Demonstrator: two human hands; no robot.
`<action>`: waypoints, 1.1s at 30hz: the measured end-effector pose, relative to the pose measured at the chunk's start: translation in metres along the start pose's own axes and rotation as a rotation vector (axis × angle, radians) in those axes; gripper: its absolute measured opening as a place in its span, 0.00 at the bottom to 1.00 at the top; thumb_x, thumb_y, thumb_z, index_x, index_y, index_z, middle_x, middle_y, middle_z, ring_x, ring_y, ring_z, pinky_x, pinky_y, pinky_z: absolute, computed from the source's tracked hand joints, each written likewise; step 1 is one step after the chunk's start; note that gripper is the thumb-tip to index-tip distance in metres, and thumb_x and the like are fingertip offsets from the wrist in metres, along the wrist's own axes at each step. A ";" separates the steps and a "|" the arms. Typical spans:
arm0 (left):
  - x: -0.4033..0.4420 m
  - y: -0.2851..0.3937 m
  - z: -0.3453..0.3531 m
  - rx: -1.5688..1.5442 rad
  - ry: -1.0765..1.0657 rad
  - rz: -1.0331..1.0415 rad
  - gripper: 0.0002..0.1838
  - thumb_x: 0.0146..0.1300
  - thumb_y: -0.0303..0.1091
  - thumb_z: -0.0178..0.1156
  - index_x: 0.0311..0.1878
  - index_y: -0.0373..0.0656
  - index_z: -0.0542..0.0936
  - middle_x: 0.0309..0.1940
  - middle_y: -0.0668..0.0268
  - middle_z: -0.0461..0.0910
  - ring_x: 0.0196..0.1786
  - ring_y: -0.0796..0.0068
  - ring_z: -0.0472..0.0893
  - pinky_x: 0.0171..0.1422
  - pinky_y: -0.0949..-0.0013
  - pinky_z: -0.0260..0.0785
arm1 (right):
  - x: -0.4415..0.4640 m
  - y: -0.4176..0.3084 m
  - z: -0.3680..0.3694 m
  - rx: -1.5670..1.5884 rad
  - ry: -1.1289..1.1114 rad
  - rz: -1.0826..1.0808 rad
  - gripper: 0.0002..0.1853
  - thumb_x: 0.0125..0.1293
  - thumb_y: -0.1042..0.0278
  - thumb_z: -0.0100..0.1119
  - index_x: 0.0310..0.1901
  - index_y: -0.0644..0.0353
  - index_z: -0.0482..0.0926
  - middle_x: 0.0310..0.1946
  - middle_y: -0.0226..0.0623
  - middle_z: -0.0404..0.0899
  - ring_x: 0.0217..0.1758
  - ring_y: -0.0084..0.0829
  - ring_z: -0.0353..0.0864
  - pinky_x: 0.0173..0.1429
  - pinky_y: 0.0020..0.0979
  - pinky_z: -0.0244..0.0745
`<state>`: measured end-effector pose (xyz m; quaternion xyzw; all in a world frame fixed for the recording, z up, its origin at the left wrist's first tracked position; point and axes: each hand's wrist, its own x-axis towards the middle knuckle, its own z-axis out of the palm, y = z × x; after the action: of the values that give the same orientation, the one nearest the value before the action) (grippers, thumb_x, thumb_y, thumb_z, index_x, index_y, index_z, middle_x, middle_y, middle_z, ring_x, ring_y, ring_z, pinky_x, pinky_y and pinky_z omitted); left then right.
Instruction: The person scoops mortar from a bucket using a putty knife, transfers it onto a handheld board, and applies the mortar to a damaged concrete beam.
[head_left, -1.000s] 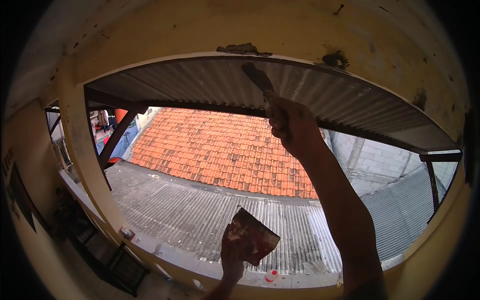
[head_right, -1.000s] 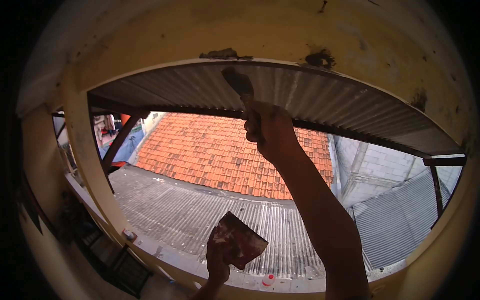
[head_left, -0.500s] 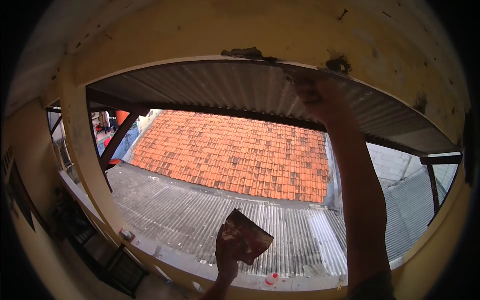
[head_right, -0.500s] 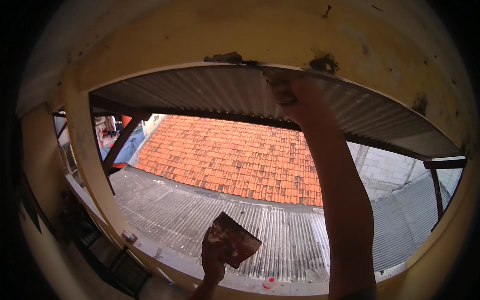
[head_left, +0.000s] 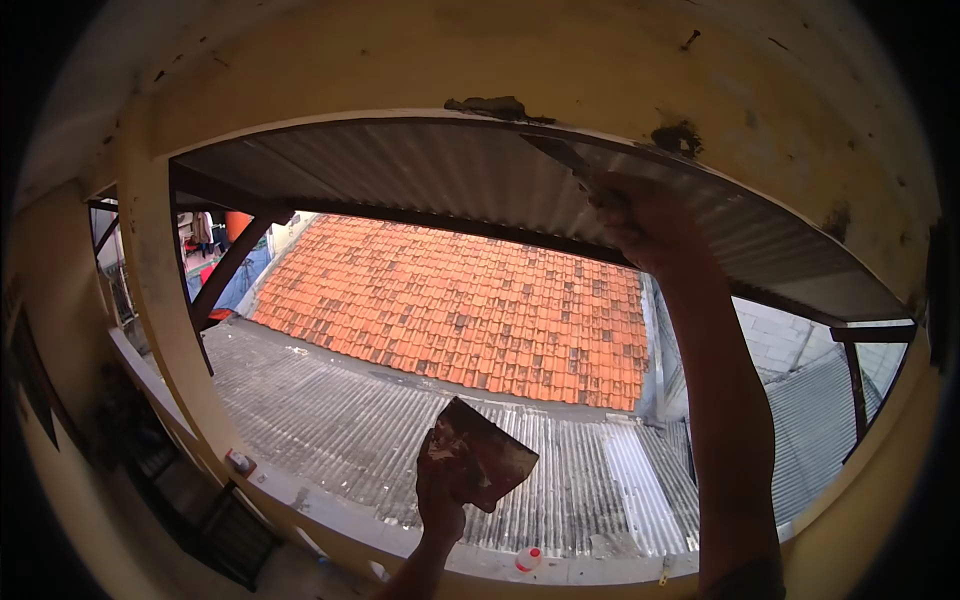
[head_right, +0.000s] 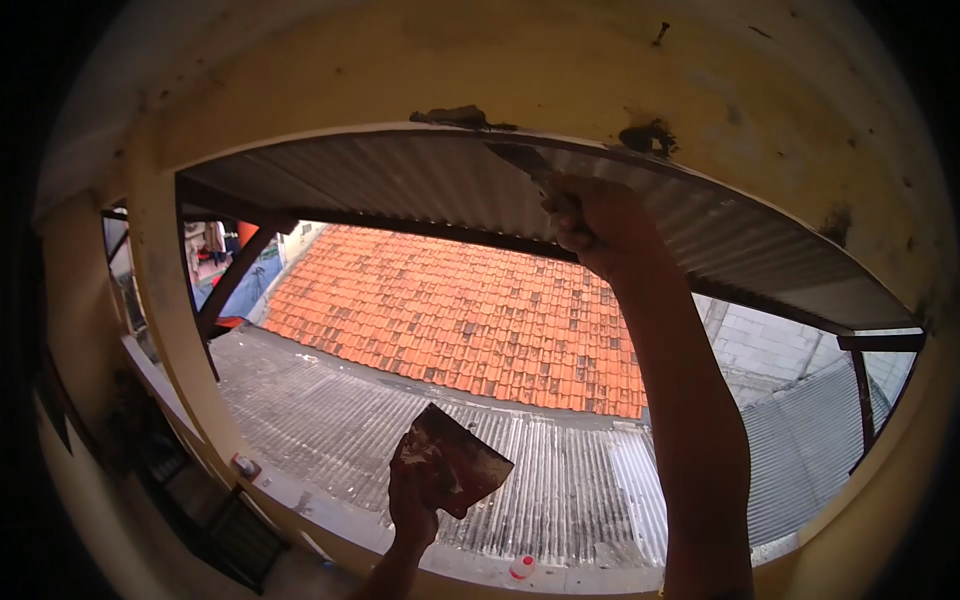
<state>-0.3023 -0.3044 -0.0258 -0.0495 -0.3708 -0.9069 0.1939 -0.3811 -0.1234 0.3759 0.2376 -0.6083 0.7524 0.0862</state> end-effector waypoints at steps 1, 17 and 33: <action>0.000 0.000 0.003 -0.002 -0.002 -0.004 0.20 0.81 0.40 0.47 0.69 0.45 0.70 0.54 0.67 0.77 0.54 0.75 0.80 0.55 0.68 0.79 | 0.007 0.004 0.005 0.021 -0.036 0.014 0.09 0.71 0.72 0.64 0.45 0.71 0.80 0.29 0.38 0.79 0.20 0.18 0.68 0.20 0.19 0.57; -0.008 0.020 -0.017 -0.015 0.037 0.057 0.25 0.70 0.32 0.55 0.69 0.39 0.71 0.59 0.63 0.76 0.59 0.73 0.78 0.61 0.68 0.76 | 0.041 -0.037 0.001 0.309 -0.137 0.113 0.04 0.74 0.77 0.53 0.44 0.70 0.73 0.34 0.42 0.75 0.20 0.12 0.62 0.17 0.15 0.49; 0.040 0.014 0.001 -0.106 -0.082 0.054 0.17 0.83 0.41 0.46 0.67 0.45 0.70 0.56 0.64 0.78 0.56 0.71 0.82 0.57 0.63 0.82 | 0.004 -0.046 -0.043 -0.081 -0.014 0.051 0.08 0.74 0.73 0.57 0.46 0.70 0.77 0.32 0.42 0.77 0.18 0.14 0.68 0.14 0.15 0.55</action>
<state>-0.3342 -0.3252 -0.0068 -0.1067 -0.3287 -0.9168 0.2000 -0.3760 -0.0712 0.4114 0.2234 -0.6448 0.7274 0.0723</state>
